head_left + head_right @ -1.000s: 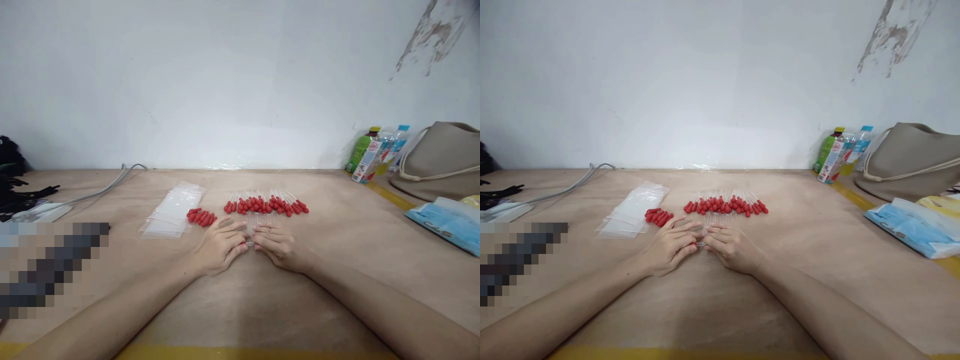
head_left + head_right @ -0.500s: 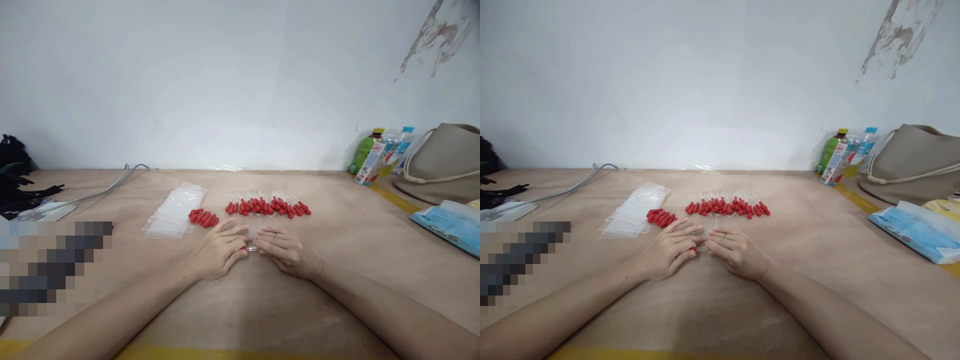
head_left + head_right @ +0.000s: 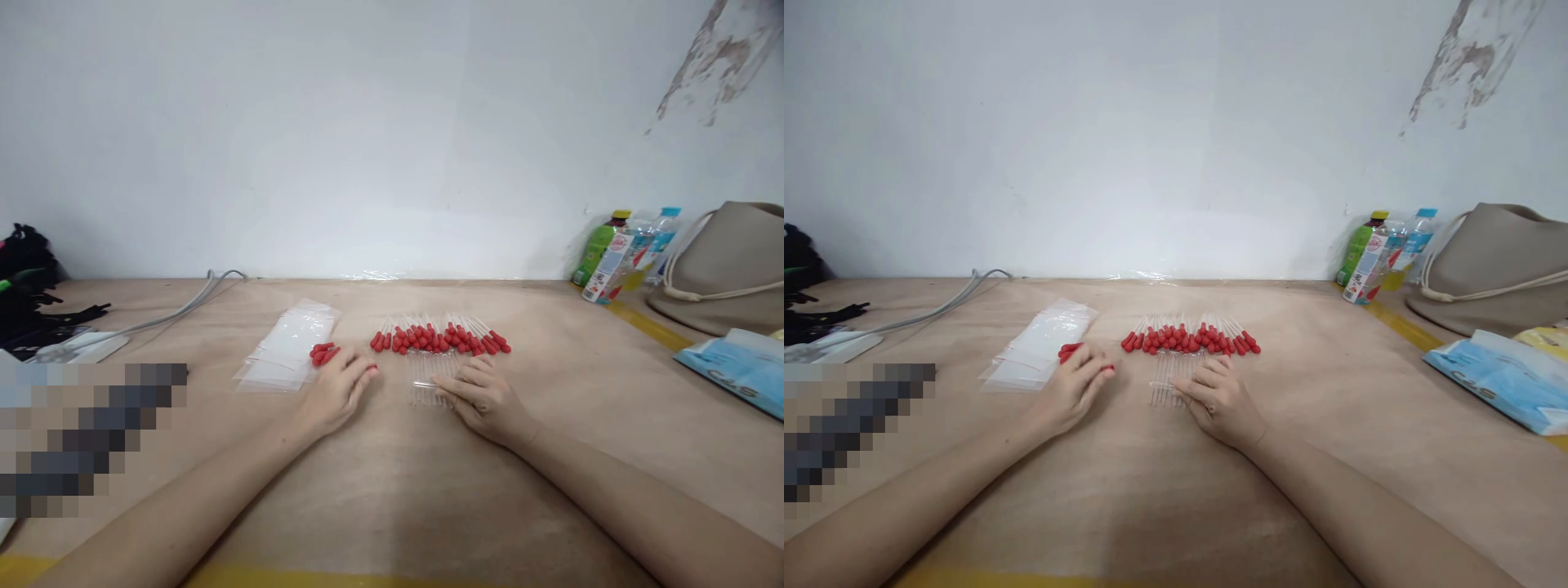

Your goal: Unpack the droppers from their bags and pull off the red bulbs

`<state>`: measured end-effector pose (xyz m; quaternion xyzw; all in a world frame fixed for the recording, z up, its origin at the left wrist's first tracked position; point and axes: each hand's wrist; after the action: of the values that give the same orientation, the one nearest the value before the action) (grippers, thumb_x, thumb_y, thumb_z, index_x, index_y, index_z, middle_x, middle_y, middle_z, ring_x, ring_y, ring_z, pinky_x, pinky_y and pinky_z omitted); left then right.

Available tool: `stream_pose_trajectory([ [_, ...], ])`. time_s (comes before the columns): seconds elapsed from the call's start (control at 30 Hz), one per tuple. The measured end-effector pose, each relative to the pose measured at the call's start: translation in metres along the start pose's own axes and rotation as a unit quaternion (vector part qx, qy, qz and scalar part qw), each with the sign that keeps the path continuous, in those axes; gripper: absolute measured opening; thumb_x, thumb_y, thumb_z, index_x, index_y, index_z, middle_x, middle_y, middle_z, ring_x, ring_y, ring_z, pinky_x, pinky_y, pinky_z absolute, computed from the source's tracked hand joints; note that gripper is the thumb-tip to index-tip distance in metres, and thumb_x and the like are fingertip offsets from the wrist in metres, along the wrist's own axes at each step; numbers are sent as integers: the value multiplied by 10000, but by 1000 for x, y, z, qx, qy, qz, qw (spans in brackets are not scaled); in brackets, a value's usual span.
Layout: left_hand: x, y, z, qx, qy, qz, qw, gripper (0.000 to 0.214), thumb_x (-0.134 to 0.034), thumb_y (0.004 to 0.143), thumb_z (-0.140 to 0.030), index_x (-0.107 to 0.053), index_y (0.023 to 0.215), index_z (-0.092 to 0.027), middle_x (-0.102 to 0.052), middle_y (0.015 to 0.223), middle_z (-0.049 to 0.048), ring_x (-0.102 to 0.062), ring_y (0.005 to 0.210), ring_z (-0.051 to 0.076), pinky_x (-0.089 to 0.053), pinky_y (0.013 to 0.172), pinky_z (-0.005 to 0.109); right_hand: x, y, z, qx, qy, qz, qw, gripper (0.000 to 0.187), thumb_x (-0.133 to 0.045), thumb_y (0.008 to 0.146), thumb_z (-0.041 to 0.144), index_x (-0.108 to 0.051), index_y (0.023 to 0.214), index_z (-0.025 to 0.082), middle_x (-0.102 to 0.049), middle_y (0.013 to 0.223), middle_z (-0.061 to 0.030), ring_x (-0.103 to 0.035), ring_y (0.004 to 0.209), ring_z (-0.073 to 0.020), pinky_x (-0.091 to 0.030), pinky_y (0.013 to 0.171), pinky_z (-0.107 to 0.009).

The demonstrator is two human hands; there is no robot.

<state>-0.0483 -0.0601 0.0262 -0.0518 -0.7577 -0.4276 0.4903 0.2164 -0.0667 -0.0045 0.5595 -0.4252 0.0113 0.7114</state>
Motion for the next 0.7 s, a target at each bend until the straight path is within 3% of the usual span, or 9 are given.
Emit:
stream_pose_trajectory([
  [0.13, 9, 10, 26, 93, 35, -87, 991, 246, -363, 868, -219, -578, 972, -159, -453, 845, 58, -483, 826, 166, -434, 745, 294, -5, 3, 2, -64, -34, 6, 997, 256, -479, 824, 184, -614, 1041, 198, -553, 634, -14, -478, 639, -135, -363, 637, -298],
  [0.23, 15, 10, 45, 162, 55, -74, 982, 256, -398, 834, -219, -572, 1013, -161, -463, 801, 40, -501, 757, 161, -441, 705, 293, -7, 9, 6, -102, -8, 1, 995, 291, -445, 830, 166, -588, 1084, 177, -593, 705, -31, -497, 671, -137, -366, 673, -303],
  [0.33, 16, 8, 56, 194, 61, -61, 977, 245, -448, 801, -239, -544, 1014, -166, -510, 782, 21, -505, 654, 140, -435, 647, 276, -8, 18, 12, -120, 38, -47, 991, 216, -486, 811, 165, -631, 971, 167, -606, 676, -23, -508, 636, -128, -371, 667, -296],
  [0.5, 9, 5, 63, 160, 96, -45, 981, 138, -476, 792, -288, -551, 817, -174, -567, 752, 27, -522, 709, 168, -420, 673, 288, -7, 29, 22, -125, 62, -100, 985, 158, -528, 779, 164, -652, 876, 182, -615, 652, -12, -511, 616, -125, -361, 645, -291],
  [0.7, 5, 4, 62, 115, 142, -93, 979, 208, -485, 800, -339, -597, 799, -164, -579, 784, 51, -515, 790, 189, -409, 752, 306, -18, 40, 21, -119, -22, -15, 993, 158, -514, 788, 167, -653, 856, 194, -629, 693, -7, -507, 681, -135, -299, 693, -310],
])
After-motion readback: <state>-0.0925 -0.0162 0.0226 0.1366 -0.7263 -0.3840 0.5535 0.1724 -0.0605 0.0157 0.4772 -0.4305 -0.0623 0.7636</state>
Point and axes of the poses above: each hand's wrist, its own y-axis towards the middle knuckle, its own x-axis out of the back of the hand, z = x × y
